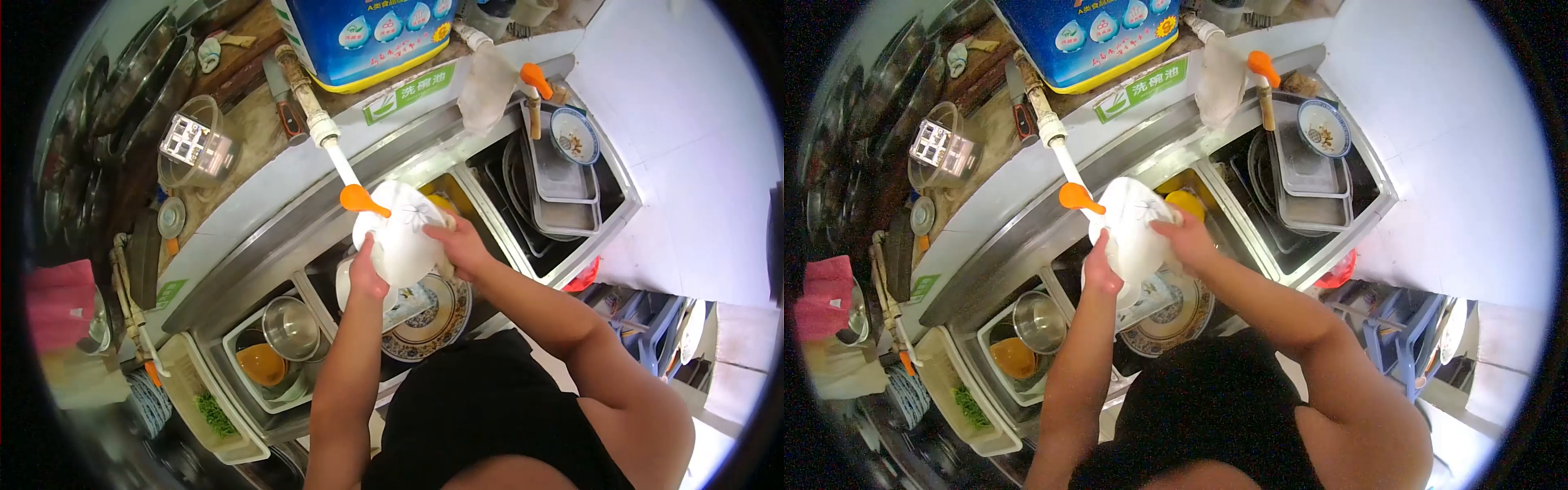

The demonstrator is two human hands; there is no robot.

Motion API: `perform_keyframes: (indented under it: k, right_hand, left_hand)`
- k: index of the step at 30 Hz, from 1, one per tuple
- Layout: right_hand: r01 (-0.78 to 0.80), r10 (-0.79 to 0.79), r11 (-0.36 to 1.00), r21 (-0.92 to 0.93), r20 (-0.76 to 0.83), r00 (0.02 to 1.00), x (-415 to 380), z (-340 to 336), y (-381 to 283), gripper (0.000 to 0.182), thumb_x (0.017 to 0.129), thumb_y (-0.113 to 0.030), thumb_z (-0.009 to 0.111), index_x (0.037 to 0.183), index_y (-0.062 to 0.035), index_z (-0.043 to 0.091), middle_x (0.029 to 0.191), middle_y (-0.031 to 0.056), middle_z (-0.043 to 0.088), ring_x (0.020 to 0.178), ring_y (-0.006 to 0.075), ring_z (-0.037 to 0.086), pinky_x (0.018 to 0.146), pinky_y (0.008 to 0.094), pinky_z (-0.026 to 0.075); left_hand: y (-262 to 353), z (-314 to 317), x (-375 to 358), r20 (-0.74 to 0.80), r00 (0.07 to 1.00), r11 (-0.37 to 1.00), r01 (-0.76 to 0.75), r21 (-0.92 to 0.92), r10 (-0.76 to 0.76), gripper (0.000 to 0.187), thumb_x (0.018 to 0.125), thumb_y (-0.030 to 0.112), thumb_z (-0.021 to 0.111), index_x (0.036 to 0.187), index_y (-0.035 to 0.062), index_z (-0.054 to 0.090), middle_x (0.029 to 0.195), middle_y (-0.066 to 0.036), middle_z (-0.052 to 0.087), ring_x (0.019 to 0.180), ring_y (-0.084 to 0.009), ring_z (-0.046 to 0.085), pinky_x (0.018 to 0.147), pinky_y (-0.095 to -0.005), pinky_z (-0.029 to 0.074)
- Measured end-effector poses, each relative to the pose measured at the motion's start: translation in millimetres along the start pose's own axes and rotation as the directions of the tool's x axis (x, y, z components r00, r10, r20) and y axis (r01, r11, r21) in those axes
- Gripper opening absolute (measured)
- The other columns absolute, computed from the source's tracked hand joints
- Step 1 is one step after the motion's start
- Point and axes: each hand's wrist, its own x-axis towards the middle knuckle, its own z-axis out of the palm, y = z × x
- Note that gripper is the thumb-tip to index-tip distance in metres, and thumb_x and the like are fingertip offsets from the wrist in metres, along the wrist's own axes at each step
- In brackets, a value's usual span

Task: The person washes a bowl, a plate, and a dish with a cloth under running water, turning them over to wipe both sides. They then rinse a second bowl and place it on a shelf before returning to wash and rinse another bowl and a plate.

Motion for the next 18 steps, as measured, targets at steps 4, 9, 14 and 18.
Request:
perform_keyframes:
  k: [4,9,14,18]
  right_hand:
    - [-0.296,0.348,0.869,0.396,-0.066,0.935,0.4,-57.8,24.7,0.039,0.086,-0.007,0.061,0.122,0.0026,0.052,0.108,0.013,0.063,0.098,0.0258,0.063,0.08,0.0376,0.053]
    - [-0.375,0.37,0.927,-0.008,-0.145,0.918,-12.3,-86.6,72.9,0.037,0.084,-0.009,0.065,0.118,0.0031,0.056,0.1,0.0144,0.065,0.087,0.0256,0.065,0.07,0.0387,0.055]
    - [-0.389,0.38,0.848,-0.359,-0.099,0.92,-24.0,-98.9,92.7,0.021,0.089,-0.014,0.058,0.109,-0.0044,0.057,0.087,0.0094,0.065,0.069,0.02,0.062,0.062,0.0363,0.054]
    - [-0.405,0.399,0.831,-0.38,-0.099,0.912,-32.8,-94.4,77.9,0.021,0.09,-0.013,0.055,0.11,-0.0057,0.054,0.083,0.0094,0.062,0.068,0.0204,0.062,0.062,0.0355,0.054]
  left_hand:
    - [-25.3,21.5,-23.3,0.054,0.99,0.99,0.13,-0.055,-0.127,0.046,0.093,0.029,0.053,0.129,0.0026,0.046,0.125,-0.013,0.058,0.11,-0.0277,0.058,0.09,-0.043,0.049]
    - [-44.3,5.5,-66.7,-0.201,0.979,0.878,0.133,0.46,-0.043,0.045,0.089,0.02,0.052,0.127,-0.0013,0.044,0.12,-0.018,0.058,0.11,-0.0324,0.058,0.082,-0.0509,0.053]
    - [-32.1,-46.8,-126.3,-0.369,0.915,0.828,0.077,0.556,0.163,0.036,0.087,0.016,0.049,0.117,-0.0042,0.044,0.089,-0.022,0.064,0.057,-0.0289,0.066,0.045,-0.034,0.053]
    - [-8.8,-102.6,-209.4,-0.518,0.816,0.935,-0.076,0.346,0.258,0.036,0.088,0.015,0.049,0.116,-0.0068,0.05,0.097,-0.019,0.064,0.076,-0.0302,0.067,0.057,-0.0378,0.054]
